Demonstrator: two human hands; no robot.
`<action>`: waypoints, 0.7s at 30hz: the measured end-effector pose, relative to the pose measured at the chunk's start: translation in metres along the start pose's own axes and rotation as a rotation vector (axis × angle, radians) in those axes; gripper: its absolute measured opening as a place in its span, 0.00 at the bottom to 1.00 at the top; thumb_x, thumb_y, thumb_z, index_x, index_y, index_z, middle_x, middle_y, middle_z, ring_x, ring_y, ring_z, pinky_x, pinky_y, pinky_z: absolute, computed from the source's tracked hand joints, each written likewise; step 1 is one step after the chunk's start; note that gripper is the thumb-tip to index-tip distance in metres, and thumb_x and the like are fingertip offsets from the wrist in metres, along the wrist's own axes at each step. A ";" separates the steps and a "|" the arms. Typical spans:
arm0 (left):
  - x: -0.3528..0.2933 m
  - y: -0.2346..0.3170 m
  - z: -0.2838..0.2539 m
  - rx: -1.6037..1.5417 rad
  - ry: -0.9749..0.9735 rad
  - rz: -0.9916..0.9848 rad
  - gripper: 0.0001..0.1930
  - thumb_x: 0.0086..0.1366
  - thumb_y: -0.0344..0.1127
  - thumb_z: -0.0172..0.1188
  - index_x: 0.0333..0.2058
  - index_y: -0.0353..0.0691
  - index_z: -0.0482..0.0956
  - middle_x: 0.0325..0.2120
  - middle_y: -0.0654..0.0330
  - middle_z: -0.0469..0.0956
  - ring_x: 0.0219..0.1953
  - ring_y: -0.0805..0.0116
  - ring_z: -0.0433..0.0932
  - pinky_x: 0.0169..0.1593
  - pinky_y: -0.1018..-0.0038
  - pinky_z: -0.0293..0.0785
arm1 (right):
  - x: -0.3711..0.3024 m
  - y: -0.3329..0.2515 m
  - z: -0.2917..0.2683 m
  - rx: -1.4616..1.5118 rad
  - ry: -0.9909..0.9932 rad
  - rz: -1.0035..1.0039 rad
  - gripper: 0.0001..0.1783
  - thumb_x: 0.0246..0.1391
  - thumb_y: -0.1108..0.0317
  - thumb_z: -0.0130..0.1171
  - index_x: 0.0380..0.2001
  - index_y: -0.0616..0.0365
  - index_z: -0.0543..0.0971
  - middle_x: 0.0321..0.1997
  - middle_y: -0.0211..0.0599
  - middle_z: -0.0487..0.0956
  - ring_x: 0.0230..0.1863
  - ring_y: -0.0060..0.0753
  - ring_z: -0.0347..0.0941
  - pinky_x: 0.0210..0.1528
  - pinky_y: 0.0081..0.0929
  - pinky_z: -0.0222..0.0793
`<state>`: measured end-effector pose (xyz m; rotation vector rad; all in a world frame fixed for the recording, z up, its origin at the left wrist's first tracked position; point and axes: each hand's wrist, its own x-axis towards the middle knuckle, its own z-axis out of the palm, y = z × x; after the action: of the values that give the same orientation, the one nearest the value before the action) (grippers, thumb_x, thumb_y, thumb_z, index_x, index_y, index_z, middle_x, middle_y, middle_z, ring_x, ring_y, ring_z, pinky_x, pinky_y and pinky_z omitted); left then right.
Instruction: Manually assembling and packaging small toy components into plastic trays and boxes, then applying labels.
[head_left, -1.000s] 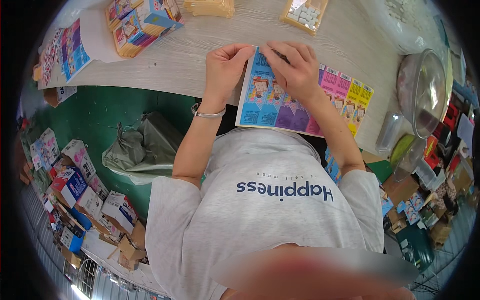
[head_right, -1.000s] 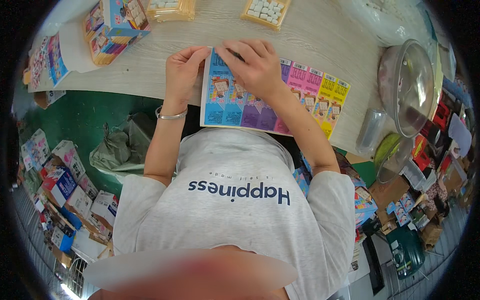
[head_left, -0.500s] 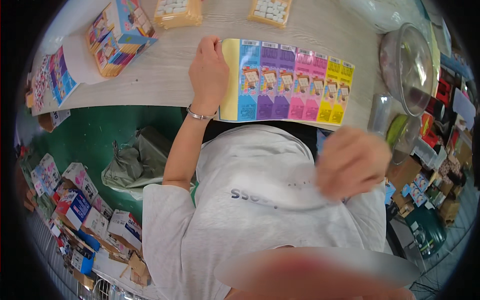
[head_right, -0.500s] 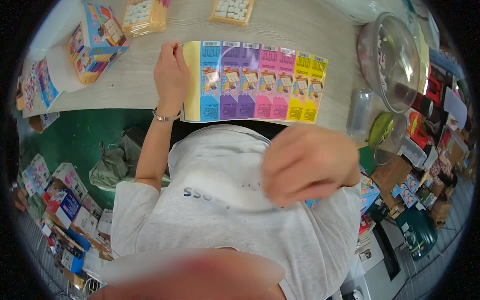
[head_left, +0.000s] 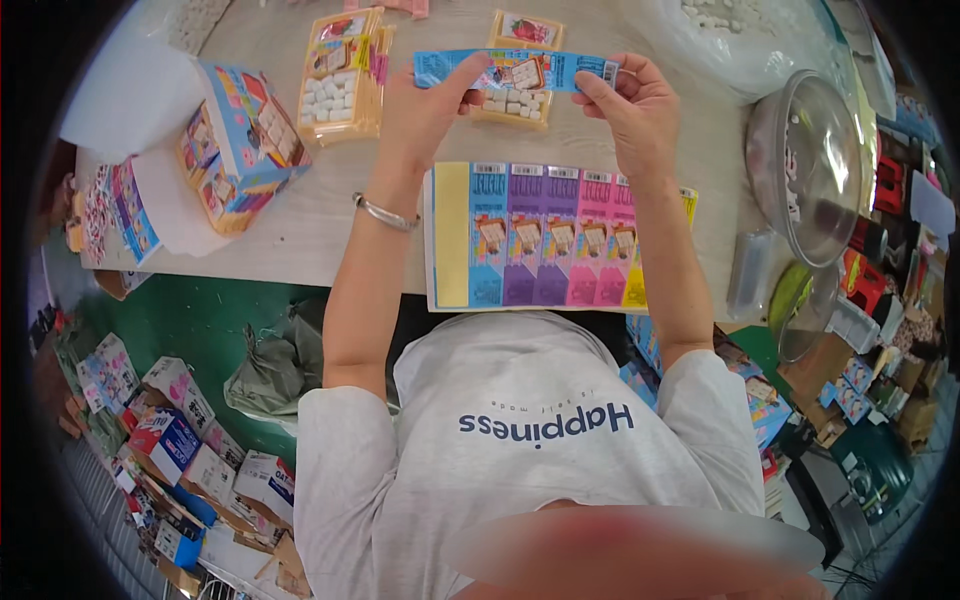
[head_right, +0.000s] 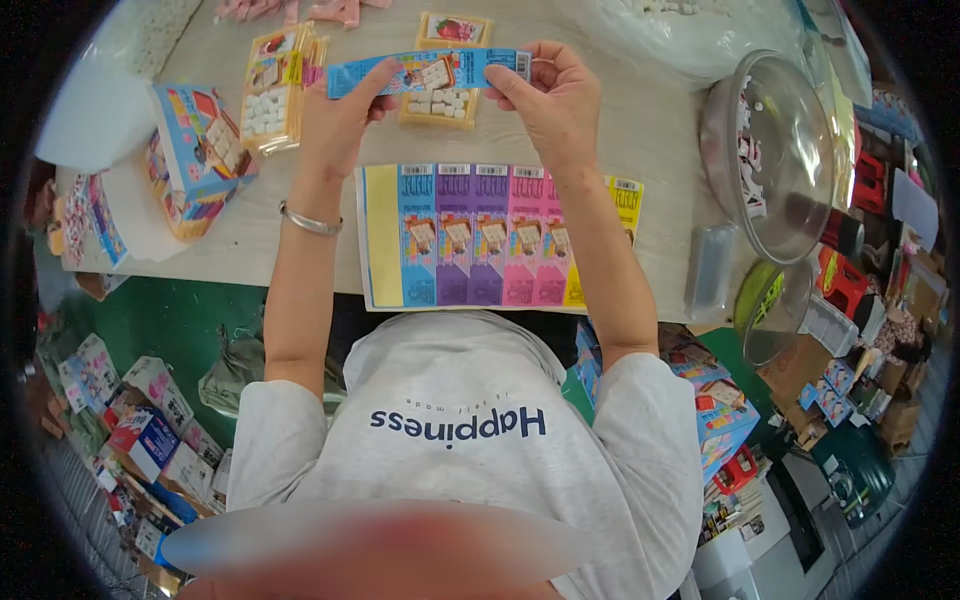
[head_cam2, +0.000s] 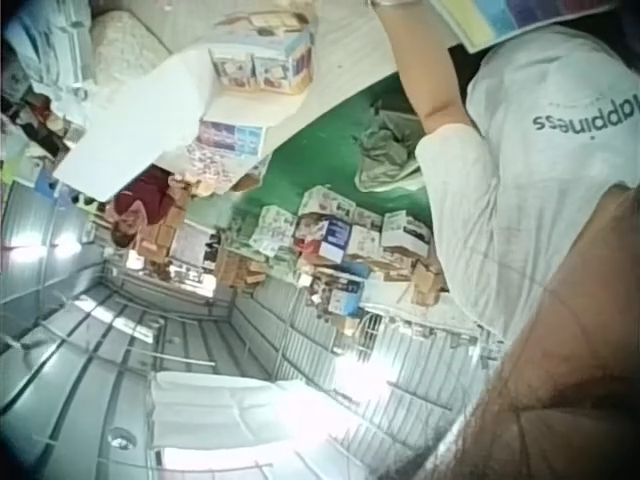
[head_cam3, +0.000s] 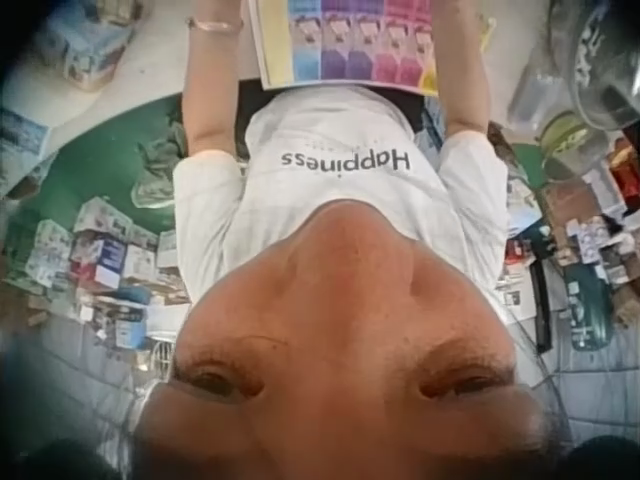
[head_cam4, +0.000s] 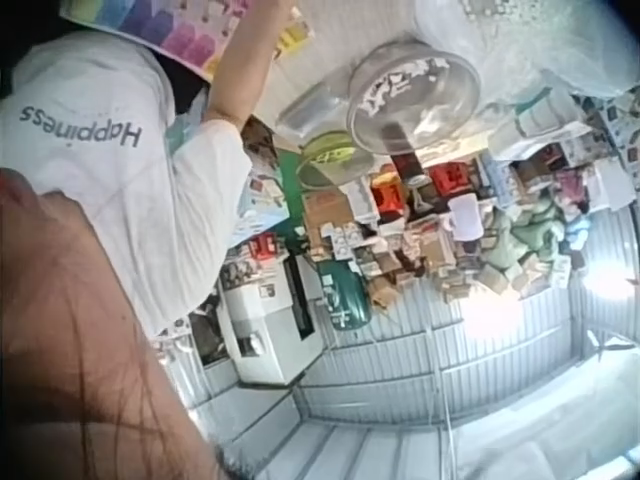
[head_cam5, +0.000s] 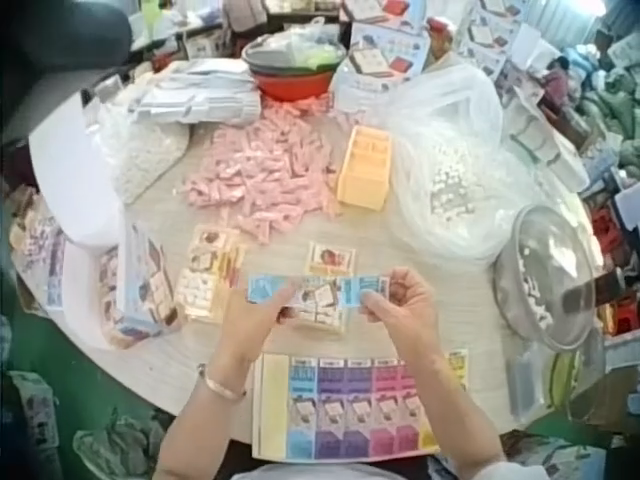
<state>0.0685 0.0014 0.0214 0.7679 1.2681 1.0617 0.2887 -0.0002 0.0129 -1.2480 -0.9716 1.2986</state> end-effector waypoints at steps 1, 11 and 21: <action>0.010 0.000 0.001 0.180 0.015 0.025 0.14 0.58 0.42 0.74 0.31 0.37 0.83 0.25 0.64 0.82 0.26 0.78 0.78 0.31 0.79 0.73 | 0.005 0.005 -0.001 -0.026 0.037 0.030 0.16 0.53 0.75 0.69 0.43 0.62 0.75 0.33 0.37 0.84 0.28 0.23 0.82 0.28 0.14 0.76; 0.068 -0.015 0.001 0.717 0.079 0.221 0.17 0.52 0.50 0.74 0.26 0.41 0.86 0.18 0.64 0.82 0.20 0.76 0.78 0.27 0.73 0.73 | 0.039 0.032 0.002 -0.170 0.163 0.058 0.16 0.51 0.73 0.72 0.40 0.63 0.76 0.30 0.35 0.83 0.27 0.21 0.81 0.27 0.13 0.76; 0.059 -0.015 0.015 0.943 0.153 0.280 0.19 0.52 0.50 0.72 0.26 0.38 0.84 0.22 0.57 0.83 0.25 0.60 0.82 0.31 0.63 0.75 | 0.036 0.037 0.000 -0.432 0.201 -0.008 0.18 0.48 0.69 0.74 0.38 0.64 0.77 0.29 0.34 0.83 0.26 0.19 0.80 0.27 0.15 0.74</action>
<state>0.0841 0.0527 -0.0112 1.6296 1.8491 0.7022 0.2865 0.0310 -0.0283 -1.6656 -1.1441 0.9591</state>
